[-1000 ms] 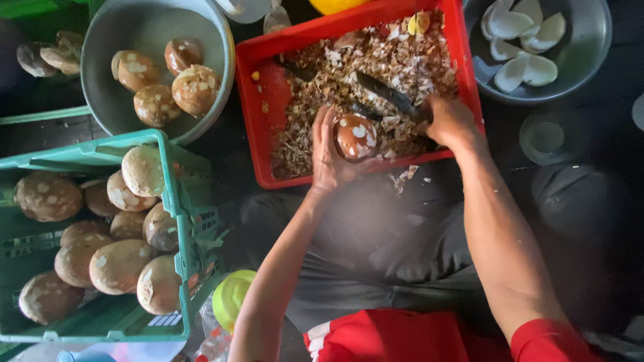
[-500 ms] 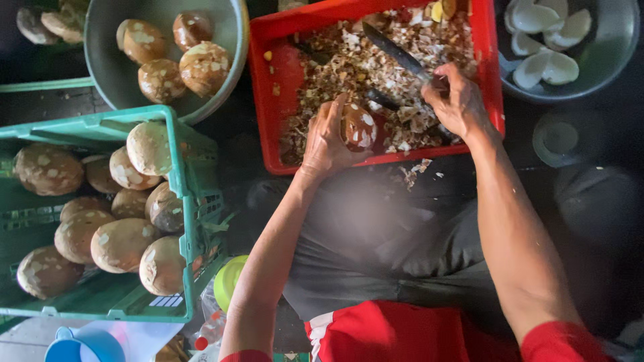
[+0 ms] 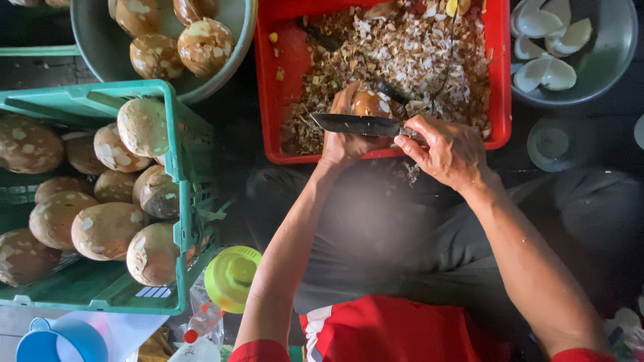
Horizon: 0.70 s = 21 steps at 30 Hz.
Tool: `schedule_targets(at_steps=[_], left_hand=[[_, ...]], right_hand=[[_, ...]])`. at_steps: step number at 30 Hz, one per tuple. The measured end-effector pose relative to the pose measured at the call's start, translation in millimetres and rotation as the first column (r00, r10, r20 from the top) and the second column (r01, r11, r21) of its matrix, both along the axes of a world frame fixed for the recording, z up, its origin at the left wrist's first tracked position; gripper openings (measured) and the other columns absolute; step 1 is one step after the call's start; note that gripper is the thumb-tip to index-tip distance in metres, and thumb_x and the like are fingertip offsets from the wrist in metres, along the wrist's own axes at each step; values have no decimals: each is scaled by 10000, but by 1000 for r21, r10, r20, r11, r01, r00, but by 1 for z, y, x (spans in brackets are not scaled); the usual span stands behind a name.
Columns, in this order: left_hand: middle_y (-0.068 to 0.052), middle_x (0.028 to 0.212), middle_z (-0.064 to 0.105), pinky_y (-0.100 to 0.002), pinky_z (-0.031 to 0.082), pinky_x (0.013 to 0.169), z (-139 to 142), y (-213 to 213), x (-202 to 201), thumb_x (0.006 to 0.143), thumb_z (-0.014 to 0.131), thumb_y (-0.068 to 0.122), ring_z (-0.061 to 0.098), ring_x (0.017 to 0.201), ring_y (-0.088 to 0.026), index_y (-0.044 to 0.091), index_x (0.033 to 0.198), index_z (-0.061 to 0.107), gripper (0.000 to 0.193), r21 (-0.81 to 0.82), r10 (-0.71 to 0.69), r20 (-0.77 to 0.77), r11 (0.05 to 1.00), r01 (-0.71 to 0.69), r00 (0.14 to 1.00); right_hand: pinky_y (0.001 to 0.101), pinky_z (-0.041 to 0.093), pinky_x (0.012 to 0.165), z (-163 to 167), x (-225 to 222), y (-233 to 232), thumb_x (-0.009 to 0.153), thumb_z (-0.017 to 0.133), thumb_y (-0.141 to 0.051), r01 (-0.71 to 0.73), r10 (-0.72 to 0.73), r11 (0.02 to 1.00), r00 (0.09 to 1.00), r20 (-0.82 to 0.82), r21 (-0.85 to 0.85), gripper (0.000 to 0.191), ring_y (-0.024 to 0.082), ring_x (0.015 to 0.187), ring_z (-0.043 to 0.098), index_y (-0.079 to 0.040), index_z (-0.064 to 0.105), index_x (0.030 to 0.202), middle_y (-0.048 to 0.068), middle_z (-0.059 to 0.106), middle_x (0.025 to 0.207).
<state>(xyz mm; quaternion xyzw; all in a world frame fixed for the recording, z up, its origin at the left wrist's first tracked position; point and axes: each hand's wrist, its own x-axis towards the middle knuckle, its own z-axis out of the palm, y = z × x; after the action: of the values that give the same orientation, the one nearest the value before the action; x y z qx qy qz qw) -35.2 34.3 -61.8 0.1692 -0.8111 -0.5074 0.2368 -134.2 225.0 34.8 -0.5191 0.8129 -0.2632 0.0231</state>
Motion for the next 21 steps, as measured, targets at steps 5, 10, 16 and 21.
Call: schedule_targets(at_steps=[5, 10, 16, 21], left_hand=[[-227, 1398, 554, -443, 471, 1121, 9, 1, -1, 554, 997, 360, 571, 1308, -370, -29, 1469, 432, 1144, -18, -9, 31, 1000, 9, 999], [-213, 1380, 564, -428, 498, 1105, 9, 1, -1, 569, 992, 366, 599, 1288, -357, -21, 1438, 459, 1090, -1, 7, 103, 1000, -7, 995], [-188, 1378, 561, -424, 514, 1104, 5, -10, 13, 546, 1008, 329, 607, 1273, -350, 1, 1446, 448, 1109, 31, -61, 23, 998, 60, 998], [-169, 1353, 588, -425, 531, 1092, -3, -9, 7, 541, 1028, 329, 625, 1255, -325, 30, 1442, 459, 1107, 81, -43, 46, 996, 39, 998]], right_hand=[[402, 529, 611, -7, -7, 5, 997, 727, -349, -20, 22, 999, 999, -43, 30, 258, 277, 713, 705, -97, 681, 1025, 74, 711, 812], [407, 537, 635, -32, -24, 10, 1007, 710, -355, -89, 90, 996, 995, -33, 23, 267, 277, 739, 706, -92, 668, 1015, 67, 702, 810], [435, 523, 744, -25, -83, 21, 1163, 630, -388, 403, -384, 915, 884, 268, -18, 294, 317, 835, 684, -98, 681, 1176, 95, 696, 912], [420, 531, 690, -22, -33, 13, 1053, 679, -413, 199, -205, 978, 969, 137, 57, 312, 305, 782, 705, -104, 687, 1022, 100, 705, 841]])
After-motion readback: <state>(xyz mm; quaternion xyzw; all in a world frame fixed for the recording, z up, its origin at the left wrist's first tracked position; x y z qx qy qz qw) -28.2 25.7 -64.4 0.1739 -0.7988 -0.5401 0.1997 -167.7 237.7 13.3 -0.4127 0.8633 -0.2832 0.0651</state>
